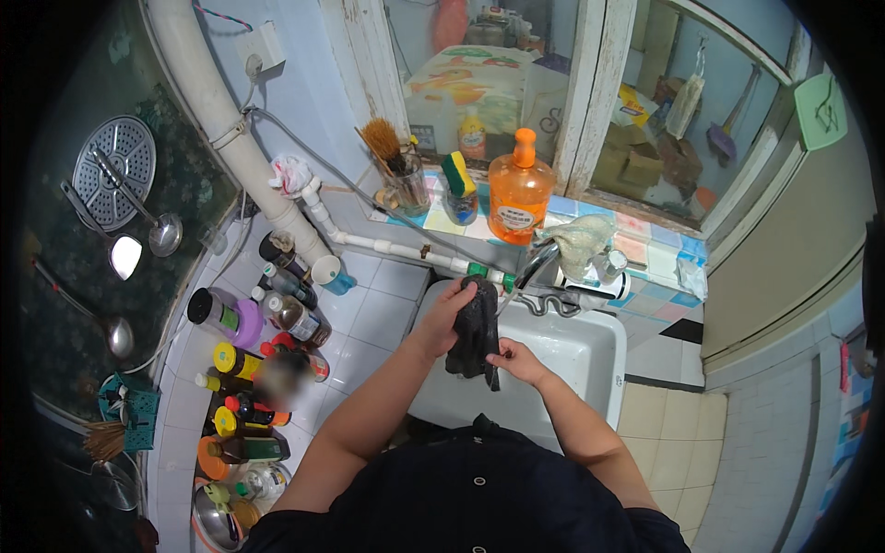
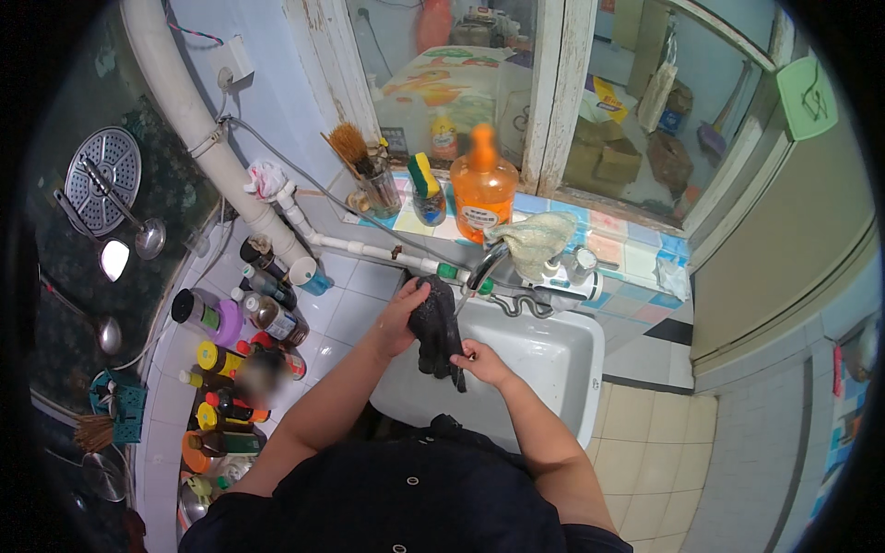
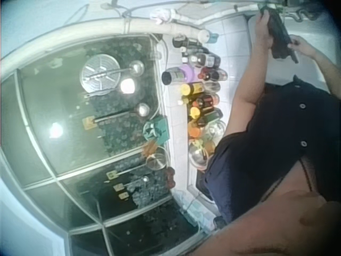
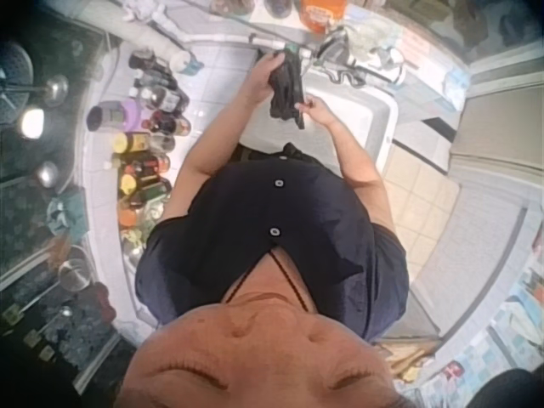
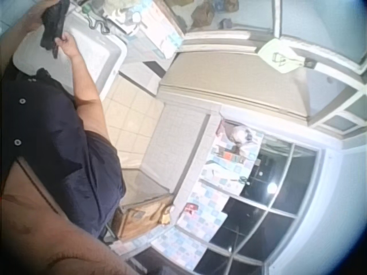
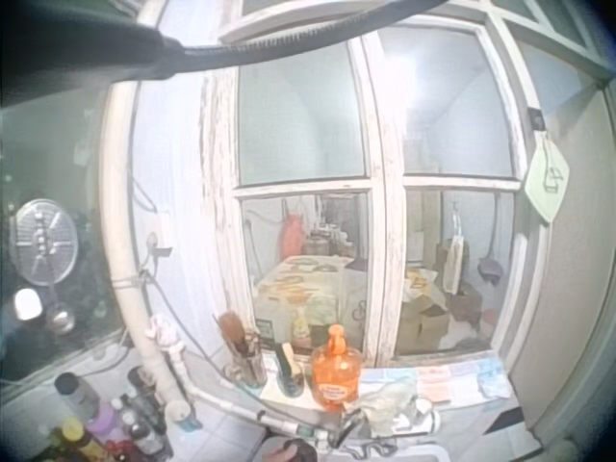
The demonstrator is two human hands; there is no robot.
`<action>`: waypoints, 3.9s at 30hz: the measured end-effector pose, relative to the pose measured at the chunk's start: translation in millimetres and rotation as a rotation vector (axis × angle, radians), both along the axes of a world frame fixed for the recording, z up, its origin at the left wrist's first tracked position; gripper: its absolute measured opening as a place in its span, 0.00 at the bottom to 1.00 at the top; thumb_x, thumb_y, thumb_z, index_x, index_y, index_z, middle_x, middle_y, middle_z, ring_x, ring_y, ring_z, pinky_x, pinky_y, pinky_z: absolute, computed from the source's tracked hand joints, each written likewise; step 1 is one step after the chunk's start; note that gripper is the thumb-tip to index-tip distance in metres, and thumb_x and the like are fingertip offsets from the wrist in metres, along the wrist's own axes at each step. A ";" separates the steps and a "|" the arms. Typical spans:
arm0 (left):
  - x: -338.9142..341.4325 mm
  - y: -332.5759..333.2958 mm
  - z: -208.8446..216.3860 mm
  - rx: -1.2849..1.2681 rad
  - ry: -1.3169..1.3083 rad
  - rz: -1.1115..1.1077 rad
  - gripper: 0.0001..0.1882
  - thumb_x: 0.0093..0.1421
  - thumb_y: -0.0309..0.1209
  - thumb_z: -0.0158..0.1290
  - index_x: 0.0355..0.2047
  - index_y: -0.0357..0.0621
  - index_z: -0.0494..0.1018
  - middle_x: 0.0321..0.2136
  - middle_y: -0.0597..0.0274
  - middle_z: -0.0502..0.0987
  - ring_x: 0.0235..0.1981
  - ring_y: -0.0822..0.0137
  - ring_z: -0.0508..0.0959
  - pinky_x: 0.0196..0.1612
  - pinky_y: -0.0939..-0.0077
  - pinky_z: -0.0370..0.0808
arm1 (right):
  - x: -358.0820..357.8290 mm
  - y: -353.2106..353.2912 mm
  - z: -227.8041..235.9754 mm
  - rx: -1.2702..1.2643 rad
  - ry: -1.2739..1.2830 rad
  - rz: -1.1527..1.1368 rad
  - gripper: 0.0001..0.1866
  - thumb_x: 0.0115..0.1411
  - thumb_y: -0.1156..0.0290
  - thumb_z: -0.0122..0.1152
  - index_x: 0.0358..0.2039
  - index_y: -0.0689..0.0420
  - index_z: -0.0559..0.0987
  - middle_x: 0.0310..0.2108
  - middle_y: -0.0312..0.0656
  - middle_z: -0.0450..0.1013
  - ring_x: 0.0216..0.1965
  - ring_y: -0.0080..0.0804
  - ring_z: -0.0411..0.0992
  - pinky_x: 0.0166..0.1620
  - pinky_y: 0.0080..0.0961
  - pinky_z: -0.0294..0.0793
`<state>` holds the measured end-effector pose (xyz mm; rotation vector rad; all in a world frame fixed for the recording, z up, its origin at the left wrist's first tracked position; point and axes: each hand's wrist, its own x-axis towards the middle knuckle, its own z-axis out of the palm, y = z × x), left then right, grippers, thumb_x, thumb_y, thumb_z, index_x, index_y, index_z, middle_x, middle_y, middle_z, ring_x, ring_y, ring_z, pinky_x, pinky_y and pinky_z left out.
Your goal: The person cuts the stem off an eggplant using a cleaver on a wooden cutting board. They then wash the eggplant under running water in a kitchen sink. Finally, the person thoroughly washes a dark cloth under the tap, wringing it out repeatedly.
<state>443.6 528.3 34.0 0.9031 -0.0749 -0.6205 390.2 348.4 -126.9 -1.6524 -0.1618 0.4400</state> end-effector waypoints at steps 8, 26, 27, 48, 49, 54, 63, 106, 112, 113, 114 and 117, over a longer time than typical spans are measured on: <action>12.9 47.1 -29.2 0.077 -0.049 0.187 0.12 0.59 0.28 0.47 0.44 0.43 0.65 0.37 0.64 0.73 0.39 0.71 0.73 0.44 0.75 0.71 | 3.0 -28.9 3.1 0.013 0.035 -0.324 0.06 0.58 0.68 0.56 0.29 0.55 0.70 0.22 0.26 0.65 0.24 0.15 0.61 0.29 0.15 0.61; -25.6 -18.5 -93.7 0.287 -0.141 0.210 0.12 0.53 0.23 0.49 0.39 0.39 0.68 0.34 0.62 0.73 0.37 0.70 0.72 0.43 0.77 0.69 | 3.1 -4.4 66.7 0.095 0.073 -0.504 0.21 0.57 0.50 0.52 0.45 0.50 0.71 0.50 0.35 0.62 0.50 0.29 0.58 0.51 0.36 0.57; -24.2 -14.0 -87.6 0.211 -0.030 0.190 0.12 0.53 0.22 0.48 0.39 0.40 0.69 0.34 0.62 0.73 0.36 0.70 0.73 0.42 0.76 0.70 | 3.3 -1.9 62.8 0.146 0.280 -0.562 0.26 0.56 0.46 0.50 0.49 0.49 0.68 0.54 0.36 0.58 0.54 0.32 0.54 0.53 0.42 0.54; -12.4 6.3 -162.0 -0.258 0.409 -0.202 0.32 0.55 0.63 0.38 0.45 0.50 0.66 0.42 0.64 0.71 0.40 0.65 0.73 0.41 0.65 0.72 | -15.2 70.4 90.9 -0.267 -0.226 -0.353 0.14 0.47 0.69 0.66 0.33 0.55 0.72 0.27 0.38 0.72 0.32 0.28 0.71 0.38 0.25 0.70; 0.3 3.8 -191.6 -0.398 0.414 -0.291 0.32 0.55 0.63 0.37 0.45 0.50 0.66 0.41 0.63 0.72 0.40 0.63 0.73 0.41 0.66 0.72 | -19.3 73.7 100.3 -0.330 -0.312 -0.317 0.14 0.47 0.67 0.65 0.34 0.54 0.72 0.29 0.40 0.72 0.34 0.33 0.71 0.38 0.27 0.70; 10.1 -16.3 -164.3 -0.519 0.473 -0.284 0.29 0.58 0.59 0.36 0.44 0.48 0.66 0.40 0.62 0.73 0.38 0.63 0.74 0.40 0.66 0.73 | -28.6 79.9 123.6 -0.574 -0.623 -0.165 0.13 0.49 0.60 0.60 0.32 0.53 0.73 0.30 0.42 0.74 0.34 0.41 0.73 0.35 0.33 0.71; -11.2 -23.8 -144.4 -0.616 0.692 -0.068 0.25 0.62 0.53 0.34 0.42 0.46 0.68 0.37 0.62 0.74 0.35 0.63 0.76 0.39 0.67 0.74 | -5.5 84.7 92.5 -0.824 -0.633 -0.370 0.12 0.53 0.61 0.54 0.20 0.56 0.73 0.19 0.46 0.73 0.23 0.43 0.73 0.24 0.35 0.71; 5.4 -32.3 -119.9 -0.461 0.501 -0.331 0.19 0.63 0.44 0.35 0.44 0.46 0.67 0.44 0.60 0.72 0.46 0.61 0.72 0.48 0.63 0.70 | 4.5 49.3 108.1 -0.416 -0.902 -0.326 0.10 0.43 0.75 0.61 0.30 0.55 0.77 0.32 0.40 0.72 0.37 0.40 0.69 0.44 0.31 0.68; -6.5 -32.0 -128.7 -0.373 0.514 -0.252 0.19 0.63 0.44 0.35 0.43 0.45 0.67 0.44 0.60 0.72 0.45 0.62 0.73 0.48 0.63 0.70 | 15.2 57.4 88.6 0.082 -0.170 -0.760 0.04 0.54 0.75 0.54 0.30 0.58 0.75 0.30 0.40 0.73 0.32 0.32 0.70 0.38 0.23 0.68; -6.8 -36.4 -132.5 -0.230 0.463 -0.190 0.17 0.63 0.42 0.38 0.44 0.45 0.66 0.43 0.60 0.72 0.46 0.63 0.72 0.48 0.64 0.70 | 19.5 52.1 77.4 0.252 -0.064 -0.800 0.04 0.56 0.74 0.53 0.30 0.58 0.75 0.31 0.39 0.73 0.33 0.29 0.70 0.38 0.22 0.67; -6.5 -40.4 -135.8 -0.076 0.418 -0.137 0.16 0.62 0.41 0.40 0.45 0.46 0.66 0.43 0.61 0.72 0.46 0.64 0.72 0.48 0.64 0.70 | 21.7 45.1 68.5 0.423 0.042 -0.835 0.05 0.58 0.74 0.51 0.31 0.59 0.75 0.32 0.37 0.73 0.33 0.26 0.69 0.38 0.21 0.67; -7.2 -43.0 -112.2 -0.056 0.492 -0.039 0.14 0.62 0.37 0.43 0.45 0.45 0.66 0.42 0.61 0.72 0.45 0.65 0.72 0.48 0.66 0.69 | 25.1 9.8 52.0 0.853 0.270 -0.882 0.09 0.61 0.68 0.48 0.38 0.55 0.74 0.32 0.35 0.71 0.32 0.23 0.68 0.38 0.19 0.67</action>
